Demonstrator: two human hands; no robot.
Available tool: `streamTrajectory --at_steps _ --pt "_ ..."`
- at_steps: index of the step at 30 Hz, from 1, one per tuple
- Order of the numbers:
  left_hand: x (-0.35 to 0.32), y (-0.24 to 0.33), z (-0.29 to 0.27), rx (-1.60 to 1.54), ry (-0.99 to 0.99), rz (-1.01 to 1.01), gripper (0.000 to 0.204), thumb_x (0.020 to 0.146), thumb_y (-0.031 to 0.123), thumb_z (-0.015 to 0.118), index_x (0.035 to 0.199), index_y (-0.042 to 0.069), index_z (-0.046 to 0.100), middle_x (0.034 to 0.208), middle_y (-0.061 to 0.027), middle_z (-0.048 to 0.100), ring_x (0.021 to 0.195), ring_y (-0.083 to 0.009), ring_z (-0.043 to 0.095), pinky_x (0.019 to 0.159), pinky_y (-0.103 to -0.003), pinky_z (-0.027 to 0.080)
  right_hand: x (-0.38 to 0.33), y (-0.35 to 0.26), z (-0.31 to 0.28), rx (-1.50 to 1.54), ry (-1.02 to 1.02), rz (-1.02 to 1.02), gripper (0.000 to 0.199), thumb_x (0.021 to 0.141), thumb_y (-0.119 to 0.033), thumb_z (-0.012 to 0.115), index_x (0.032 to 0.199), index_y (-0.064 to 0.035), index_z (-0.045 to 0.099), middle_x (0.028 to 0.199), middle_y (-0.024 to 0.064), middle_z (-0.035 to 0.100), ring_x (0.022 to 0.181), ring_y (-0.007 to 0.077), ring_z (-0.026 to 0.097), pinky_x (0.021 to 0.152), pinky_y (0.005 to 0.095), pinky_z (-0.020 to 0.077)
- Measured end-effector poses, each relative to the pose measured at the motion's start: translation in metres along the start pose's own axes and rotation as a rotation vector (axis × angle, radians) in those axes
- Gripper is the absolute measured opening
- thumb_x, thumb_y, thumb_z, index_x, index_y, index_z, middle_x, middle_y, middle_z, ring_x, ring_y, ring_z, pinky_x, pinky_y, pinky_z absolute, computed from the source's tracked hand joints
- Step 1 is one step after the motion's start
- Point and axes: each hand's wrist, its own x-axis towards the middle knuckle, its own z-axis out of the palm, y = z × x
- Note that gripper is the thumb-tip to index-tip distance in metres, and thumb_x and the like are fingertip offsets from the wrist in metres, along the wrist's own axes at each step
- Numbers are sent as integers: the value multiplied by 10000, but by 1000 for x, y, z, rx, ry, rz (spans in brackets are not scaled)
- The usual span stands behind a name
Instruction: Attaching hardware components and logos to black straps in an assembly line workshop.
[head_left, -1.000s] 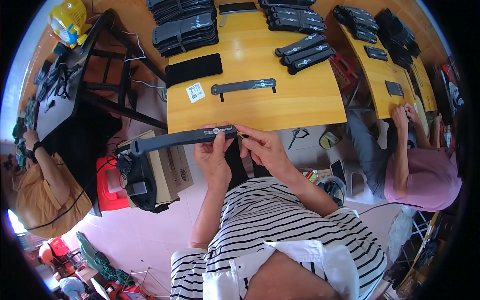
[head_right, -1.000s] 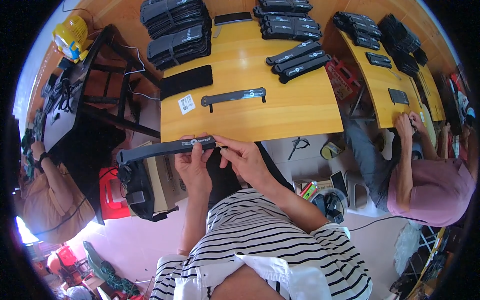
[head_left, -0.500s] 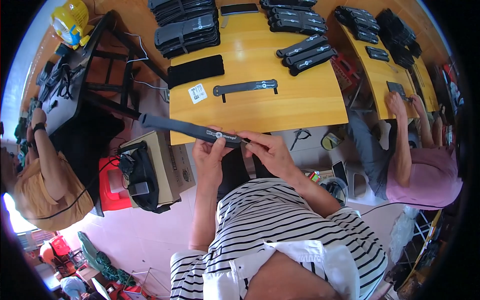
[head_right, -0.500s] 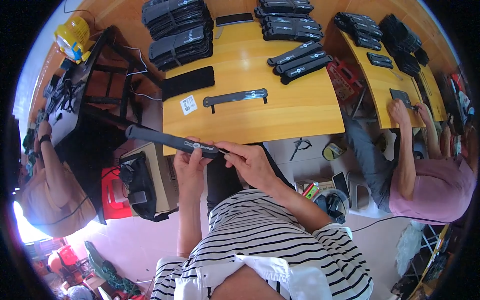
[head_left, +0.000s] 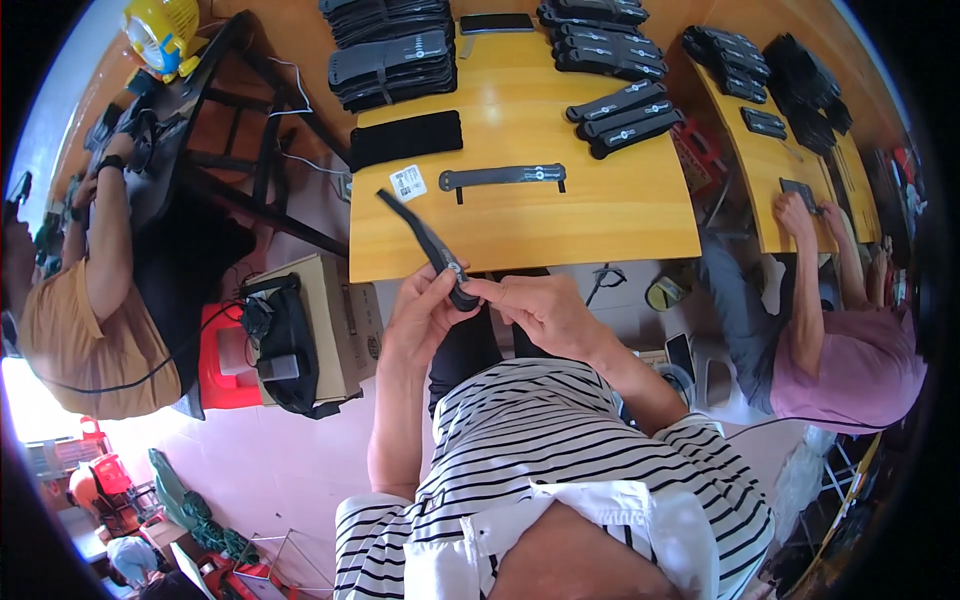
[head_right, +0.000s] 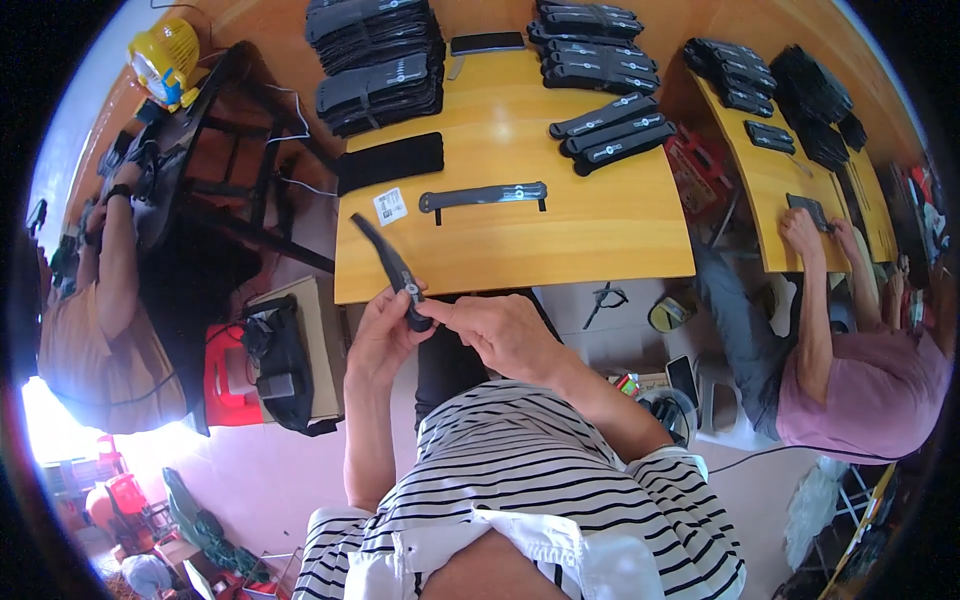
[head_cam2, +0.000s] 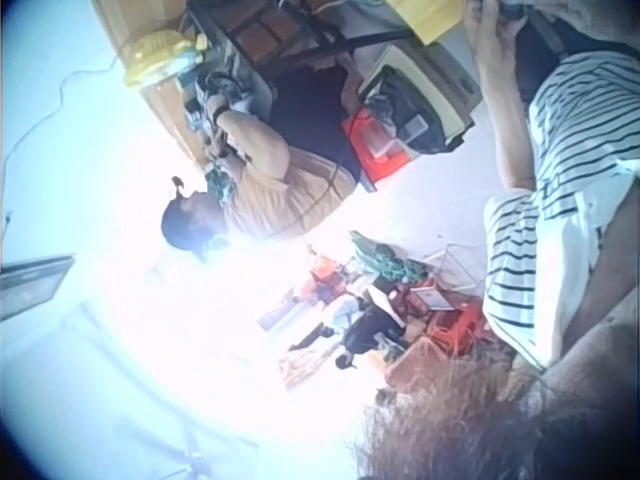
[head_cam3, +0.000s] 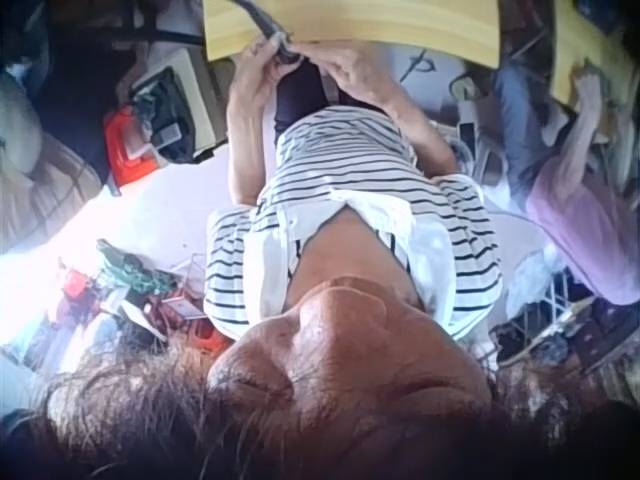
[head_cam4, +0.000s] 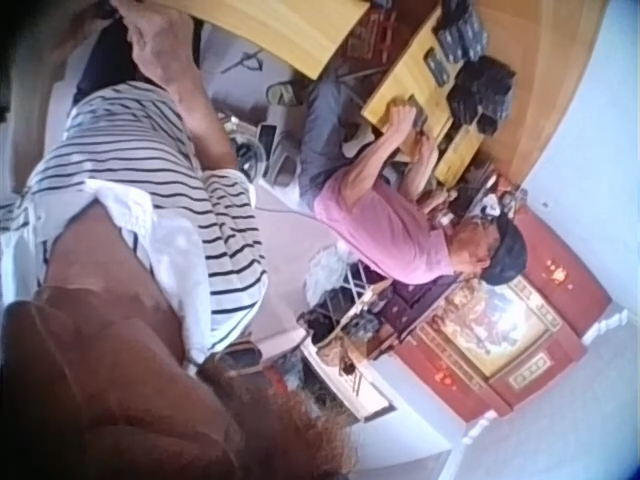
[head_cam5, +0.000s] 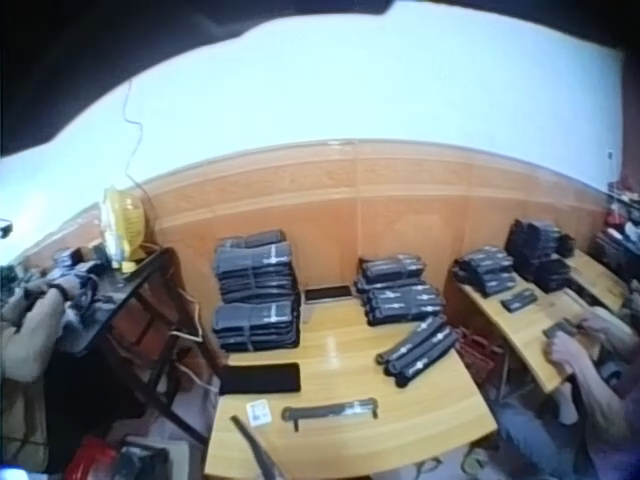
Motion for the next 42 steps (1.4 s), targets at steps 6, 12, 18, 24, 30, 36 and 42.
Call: streamTrajectory --at_steps 6,12,18,24,30,36,42 --pt "-2 2 8 13 -28 4 265 883 118 541 1096 -35 508 909 -93 617 820 -162 643 708 -272 572 0 4 7 290 54 138 357 810 18 507 1140 -91 592 623 70 532 543 156 513 523 282 423" --pt "-5 1 9 83 -14 4 331 816 32 611 1124 -24 502 937 -90 614 854 -166 636 737 -277 565 -5 11 5 660 -20 246 284 882 -3 484 1149 -23 577 633 2 490 521 65 406 461 184 335" --pt "-3 -1 8 171 -1 -13 370 790 16 634 1132 -21 498 933 -81 614 856 -161 633 740 -283 561 -6 13 -5 1159 -138 603 292 878 -27 500 1163 -29 568 609 -29 459 499 32 345 435 153 263" --pt "0 -4 8 148 -8 -16 389 784 3 632 1144 -25 487 939 -81 611 837 -157 634 737 -284 561 -10 10 10 460 125 165 270 873 -4 506 1125 -30 597 629 -3 505 493 62 394 443 181 326" --pt "4 -5 14 157 -18 -15 424 766 -9 645 1155 -26 477 926 -101 622 777 -163 642 726 -275 557 -14 16 12 744 111 324 239 873 -19 509 1085 -17 618 606 -5 496 494 56 375 436 189 307" --pt "-5 -17 30 243 -121 -114 520 668 -48 695 1139 -30 475 886 -133 636 771 -218 645 685 -312 547 -9 23 -17 966 216 642 221 894 -171 512 1031 -35 619 568 -57 427 404 7 310 359 159 200" --pt "-2 -16 24 245 -18 -157 445 706 -1 684 1100 -40 480 900 -125 613 759 -197 636 680 -295 556 -16 22 -20 580 263 322 156 817 -82 600 946 2 622 582 -38 427 499 38 373 440 177 260"
